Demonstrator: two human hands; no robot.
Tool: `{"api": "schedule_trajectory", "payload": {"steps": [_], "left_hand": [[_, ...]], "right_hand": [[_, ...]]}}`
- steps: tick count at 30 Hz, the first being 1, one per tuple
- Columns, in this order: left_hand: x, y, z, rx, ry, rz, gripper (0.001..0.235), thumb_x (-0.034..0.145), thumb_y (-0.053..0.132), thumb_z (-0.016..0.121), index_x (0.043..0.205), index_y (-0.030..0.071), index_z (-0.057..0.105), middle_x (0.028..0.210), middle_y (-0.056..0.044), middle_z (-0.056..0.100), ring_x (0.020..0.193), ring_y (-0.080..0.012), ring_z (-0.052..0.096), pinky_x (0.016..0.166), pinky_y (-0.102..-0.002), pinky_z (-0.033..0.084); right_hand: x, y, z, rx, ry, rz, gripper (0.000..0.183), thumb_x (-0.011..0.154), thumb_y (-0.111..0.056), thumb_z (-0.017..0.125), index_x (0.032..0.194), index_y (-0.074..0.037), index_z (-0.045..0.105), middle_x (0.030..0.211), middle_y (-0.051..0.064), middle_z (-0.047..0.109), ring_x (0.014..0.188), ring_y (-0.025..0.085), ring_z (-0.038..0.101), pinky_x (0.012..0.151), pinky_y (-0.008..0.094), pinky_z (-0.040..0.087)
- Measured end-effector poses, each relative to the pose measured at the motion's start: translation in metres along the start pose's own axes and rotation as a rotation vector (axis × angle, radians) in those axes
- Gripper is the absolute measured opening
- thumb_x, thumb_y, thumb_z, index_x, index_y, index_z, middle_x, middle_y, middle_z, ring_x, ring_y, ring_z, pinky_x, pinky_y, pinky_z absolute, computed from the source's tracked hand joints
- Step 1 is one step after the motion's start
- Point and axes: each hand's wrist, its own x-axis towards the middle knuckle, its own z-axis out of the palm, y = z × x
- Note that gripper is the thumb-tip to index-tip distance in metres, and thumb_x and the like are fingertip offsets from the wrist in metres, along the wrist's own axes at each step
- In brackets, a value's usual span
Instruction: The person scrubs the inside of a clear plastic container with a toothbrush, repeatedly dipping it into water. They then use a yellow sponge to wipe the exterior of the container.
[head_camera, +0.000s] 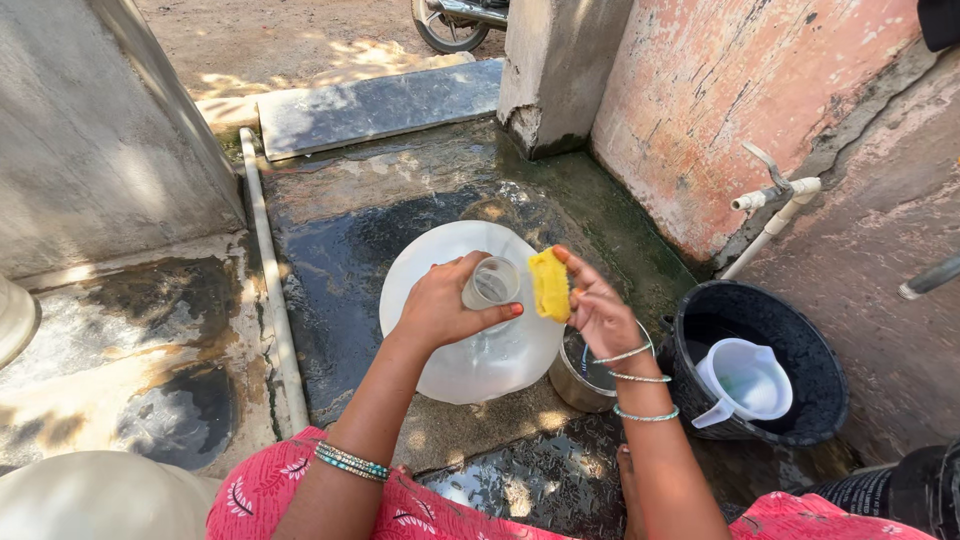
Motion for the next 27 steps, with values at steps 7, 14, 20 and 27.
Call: {"api": "schedule_trajectory", "payload": {"steps": [7, 14, 20, 27], "left_hand": [[0.002, -0.005, 0.006, -0.004, 0.074, 0.1, 0.078, 0.067, 0.067, 0.082, 0.122, 0.014, 0.065, 0.11, -0.012, 0.074, 0.105, -0.0326, 0.071, 0.101, -0.05, 0.049], [0.004, -0.01, -0.001, -0.02, 0.017, 0.082, 0.079, 0.065, 0.066, 0.083, 0.122, 0.015, 0.064, 0.111, -0.013, 0.074, 0.107, -0.0325, 0.07, 0.103, -0.05, 0.048], [0.001, -0.011, -0.006, -0.028, -0.022, 0.051, 0.082, 0.065, 0.069, 0.082, 0.125, 0.015, 0.063, 0.114, -0.014, 0.073, 0.113, -0.033, 0.068, 0.105, -0.049, 0.047], [0.004, -0.006, -0.007, -0.192, -0.061, -0.088, 0.116, 0.061, 0.078, 0.079, 0.16, 0.029, 0.041, 0.112, -0.01, 0.078, 0.11, -0.0312, 0.074, 0.098, -0.043, 0.056]], "right_hand": [[0.01, 0.022, 0.026, -0.645, 0.105, -0.015, 0.05, 0.101, -0.012, 0.056, 0.15, -0.012, 0.05, 0.143, 0.002, 0.057, 0.097, 0.003, 0.065, 0.081, 0.023, 0.056], [0.012, 0.014, 0.046, -0.936, 0.288, -0.007, 0.054, 0.096, -0.011, 0.066, 0.148, -0.018, 0.056, 0.128, 0.006, 0.065, 0.063, 0.001, 0.051, 0.056, 0.022, 0.047], [0.014, 0.01, 0.045, -1.268, 0.37, -0.213, 0.049, 0.084, -0.012, 0.078, 0.13, -0.007, 0.059, 0.119, 0.013, 0.051, 0.083, 0.017, 0.057, 0.061, 0.028, 0.054], [0.011, 0.044, 0.074, -1.663, 0.313, -0.4, 0.044, 0.091, -0.002, 0.063, 0.135, -0.008, 0.061, 0.14, 0.011, 0.06, 0.127, 0.036, 0.06, 0.113, 0.045, 0.046]]}}
